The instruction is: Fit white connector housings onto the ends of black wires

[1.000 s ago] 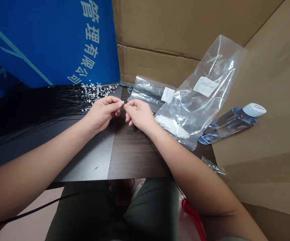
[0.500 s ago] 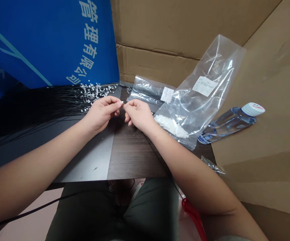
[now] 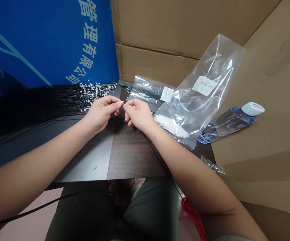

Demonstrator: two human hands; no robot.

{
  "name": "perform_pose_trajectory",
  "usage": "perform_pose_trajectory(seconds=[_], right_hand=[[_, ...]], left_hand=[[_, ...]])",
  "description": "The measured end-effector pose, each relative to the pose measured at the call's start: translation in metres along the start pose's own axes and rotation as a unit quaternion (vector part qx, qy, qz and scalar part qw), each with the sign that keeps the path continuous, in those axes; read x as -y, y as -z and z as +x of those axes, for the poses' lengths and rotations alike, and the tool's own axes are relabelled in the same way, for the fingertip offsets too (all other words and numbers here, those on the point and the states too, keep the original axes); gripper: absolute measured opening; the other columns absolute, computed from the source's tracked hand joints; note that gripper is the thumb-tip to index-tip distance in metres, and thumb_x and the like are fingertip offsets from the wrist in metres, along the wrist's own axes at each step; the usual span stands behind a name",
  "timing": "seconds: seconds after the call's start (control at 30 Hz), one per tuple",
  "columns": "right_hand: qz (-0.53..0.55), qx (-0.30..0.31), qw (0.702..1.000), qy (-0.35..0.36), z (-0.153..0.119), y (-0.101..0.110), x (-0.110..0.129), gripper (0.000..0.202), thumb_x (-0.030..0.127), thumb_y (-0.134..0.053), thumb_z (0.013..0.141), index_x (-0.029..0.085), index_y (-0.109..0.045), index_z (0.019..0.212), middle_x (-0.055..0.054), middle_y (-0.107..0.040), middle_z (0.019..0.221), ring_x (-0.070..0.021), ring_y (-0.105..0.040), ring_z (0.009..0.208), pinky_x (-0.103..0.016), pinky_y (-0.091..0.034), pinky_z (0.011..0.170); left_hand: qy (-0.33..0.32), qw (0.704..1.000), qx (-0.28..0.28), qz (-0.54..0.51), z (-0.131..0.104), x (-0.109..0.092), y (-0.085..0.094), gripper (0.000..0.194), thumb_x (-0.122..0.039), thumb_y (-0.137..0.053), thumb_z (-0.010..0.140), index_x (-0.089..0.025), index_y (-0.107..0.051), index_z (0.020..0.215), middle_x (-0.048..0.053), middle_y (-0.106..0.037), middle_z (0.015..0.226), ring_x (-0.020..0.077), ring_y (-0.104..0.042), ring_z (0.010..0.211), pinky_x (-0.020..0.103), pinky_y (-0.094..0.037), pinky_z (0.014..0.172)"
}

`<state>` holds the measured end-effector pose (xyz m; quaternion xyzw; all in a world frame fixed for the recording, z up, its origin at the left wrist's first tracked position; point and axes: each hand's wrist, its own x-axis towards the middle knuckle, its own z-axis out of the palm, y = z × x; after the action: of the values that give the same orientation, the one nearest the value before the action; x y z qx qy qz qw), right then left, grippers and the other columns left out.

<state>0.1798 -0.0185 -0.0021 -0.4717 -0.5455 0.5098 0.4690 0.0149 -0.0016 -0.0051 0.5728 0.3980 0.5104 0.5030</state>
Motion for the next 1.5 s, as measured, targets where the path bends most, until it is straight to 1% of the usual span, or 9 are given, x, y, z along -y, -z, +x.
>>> perform_pose_trajectory(seconds=[0.3, 0.5, 1.1, 1.33, 1.5], right_hand=[[-0.002, 0.005, 1.0, 0.005, -0.0001, 0.0, -0.0005, 0.013, 0.022, -0.065, 0.093, 0.02, -0.059, 0.082, 0.005, -0.064, 0.052, -0.0074, -0.051, 0.037, -0.016, -0.04, 0.04], [-0.004, 0.009, 1.0, 0.008, -0.0009, 0.0005, -0.0005, 0.014, 0.025, -0.068, 0.092, 0.02, -0.059, 0.082, 0.004, -0.064, 0.052, -0.0073, -0.051, 0.038, -0.017, -0.04, 0.04], [-0.005, 0.008, 1.0, 0.015, -0.001, 0.0011, -0.0008, 0.015, 0.025, -0.064, 0.095, 0.021, -0.059, 0.081, 0.004, -0.064, 0.053, -0.0072, -0.05, 0.038, -0.018, -0.039, 0.04], [-0.005, 0.008, 1.0, 0.019, -0.0005, 0.0012, -0.0039, 0.017, 0.028, -0.066, 0.096, 0.021, -0.059, 0.082, 0.004, -0.064, 0.055, -0.0068, -0.05, 0.039, -0.018, -0.04, 0.041], [0.0, 0.007, 1.0, 0.018, 0.0001, 0.001, -0.0037, 0.017, 0.028, -0.067, 0.096, 0.021, -0.058, 0.083, 0.005, -0.063, 0.054, -0.0068, -0.05, 0.039, -0.017, -0.039, 0.041]], left_hand=[[0.003, 1.0, 0.005, -0.003, -0.0003, -0.001, 0.0001, 0.015, -0.029, -0.08, 0.079, -0.018, -0.07, 0.078, 0.0, -0.061, 0.07, 0.0111, -0.051, 0.064, 0.027, -0.042, 0.063], [0.007, 1.0, 0.008, -0.008, -0.0006, -0.0007, 0.0003, 0.015, -0.029, -0.08, 0.079, -0.018, -0.07, 0.078, 0.0, -0.061, 0.07, 0.0114, -0.052, 0.064, 0.027, -0.042, 0.064], [0.009, 1.0, 0.011, 0.0, -0.001, -0.0029, -0.0001, 0.017, -0.031, -0.08, 0.077, -0.018, -0.069, 0.077, 0.0, -0.061, 0.071, 0.0115, -0.051, 0.064, 0.027, -0.042, 0.064], [0.004, 1.0, 0.006, 0.006, -0.0013, -0.0018, -0.0007, 0.016, -0.03, -0.08, 0.079, -0.018, -0.069, 0.078, 0.0, -0.062, 0.072, 0.0113, -0.052, 0.065, 0.027, -0.043, 0.065], [-0.002, 1.0, -0.01, 0.027, -0.0019, -0.003, -0.0011, 0.017, -0.031, -0.081, 0.077, -0.018, -0.07, 0.076, 0.001, -0.064, 0.074, 0.0118, -0.052, 0.066, 0.027, -0.044, 0.066]])
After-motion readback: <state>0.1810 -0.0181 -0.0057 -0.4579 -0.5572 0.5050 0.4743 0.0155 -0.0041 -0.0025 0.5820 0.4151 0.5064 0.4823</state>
